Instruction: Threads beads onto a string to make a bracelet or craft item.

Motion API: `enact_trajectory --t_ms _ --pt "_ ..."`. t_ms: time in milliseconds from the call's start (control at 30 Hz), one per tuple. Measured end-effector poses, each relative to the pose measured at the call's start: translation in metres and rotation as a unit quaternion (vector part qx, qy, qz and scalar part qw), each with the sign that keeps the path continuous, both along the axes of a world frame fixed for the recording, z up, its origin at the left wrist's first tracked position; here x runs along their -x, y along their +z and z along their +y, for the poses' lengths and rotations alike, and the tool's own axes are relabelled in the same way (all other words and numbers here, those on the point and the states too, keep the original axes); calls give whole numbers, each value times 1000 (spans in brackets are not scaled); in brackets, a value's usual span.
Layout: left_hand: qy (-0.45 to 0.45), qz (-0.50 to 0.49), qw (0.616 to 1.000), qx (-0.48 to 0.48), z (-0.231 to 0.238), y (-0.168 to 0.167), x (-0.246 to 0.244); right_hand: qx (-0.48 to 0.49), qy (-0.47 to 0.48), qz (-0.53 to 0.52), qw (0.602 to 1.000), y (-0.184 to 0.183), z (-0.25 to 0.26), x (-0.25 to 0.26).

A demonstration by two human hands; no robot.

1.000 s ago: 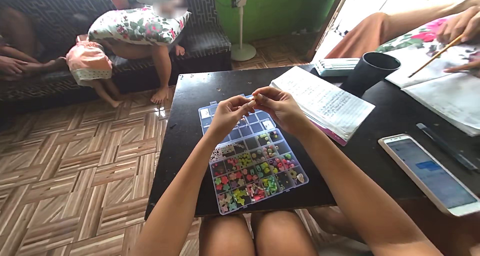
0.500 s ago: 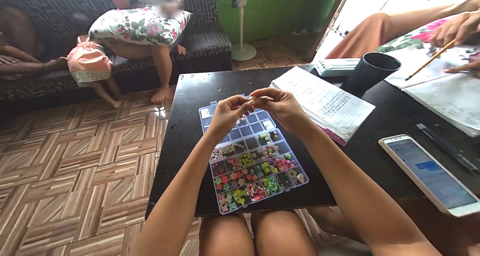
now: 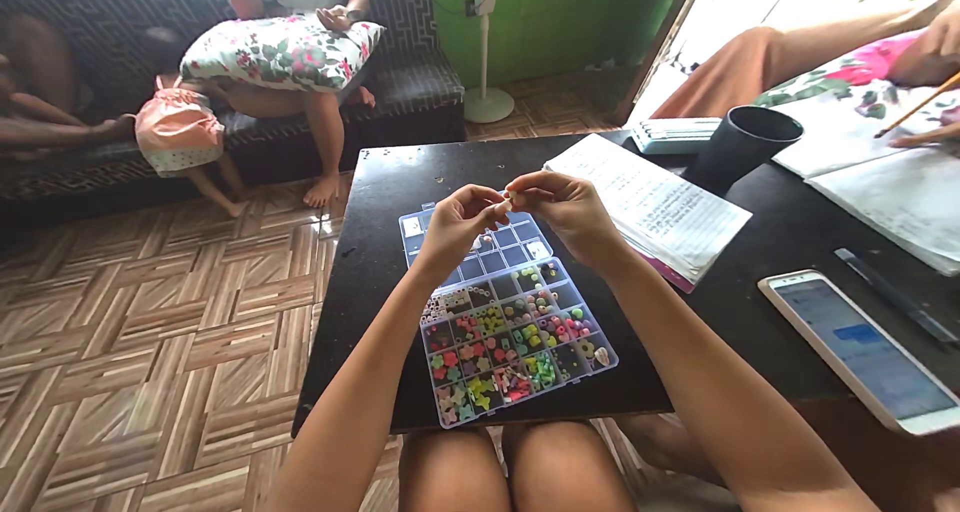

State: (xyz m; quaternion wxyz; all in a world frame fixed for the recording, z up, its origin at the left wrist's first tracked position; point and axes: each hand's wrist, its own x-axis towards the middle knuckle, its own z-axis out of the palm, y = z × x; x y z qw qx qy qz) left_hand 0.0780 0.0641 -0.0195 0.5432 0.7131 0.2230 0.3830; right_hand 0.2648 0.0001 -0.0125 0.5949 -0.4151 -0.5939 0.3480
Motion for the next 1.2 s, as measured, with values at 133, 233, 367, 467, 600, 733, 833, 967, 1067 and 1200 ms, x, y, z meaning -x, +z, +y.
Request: enact_trajectory --t_ms 133,233,367,467,600,733,833,967,1067,1200 --pt "-2 1 1000 0 1 0 0 -2 1 0 1000 1 0 0" --pt "-4 -3 1000 0 1 0 1 -5 3 -3 1000 0 0 0" --pt "-7 -10 1000 5 1 -1 1 -5 8 -4 1000 0 0 1" --pt "-9 -15 1000 7 1 -1 1 -3 10 -7 1000 0 0 2" --pt "-7 -11 1000 4 1 -1 2 -6 8 -7 1000 0 -1 3" --pt "-7 -11 1000 -9 2 -2 2 -2 -10 -11 1000 3 -2 2" --pt "-8 -15 1000 -4 1 -2 2 -13 -2 -14 1000 0 -1 0" --pt "-6 -9 1000 -3 1 -1 2 -6 -4 -15 1000 2 -2 1" --pt "-4 -3 1000 -7 1 -1 2 2 -11 -11 1000 3 -3 1" --pt "-2 -5 1000 -8 2 -2 2 25 -25 16 999 5 -3 2"
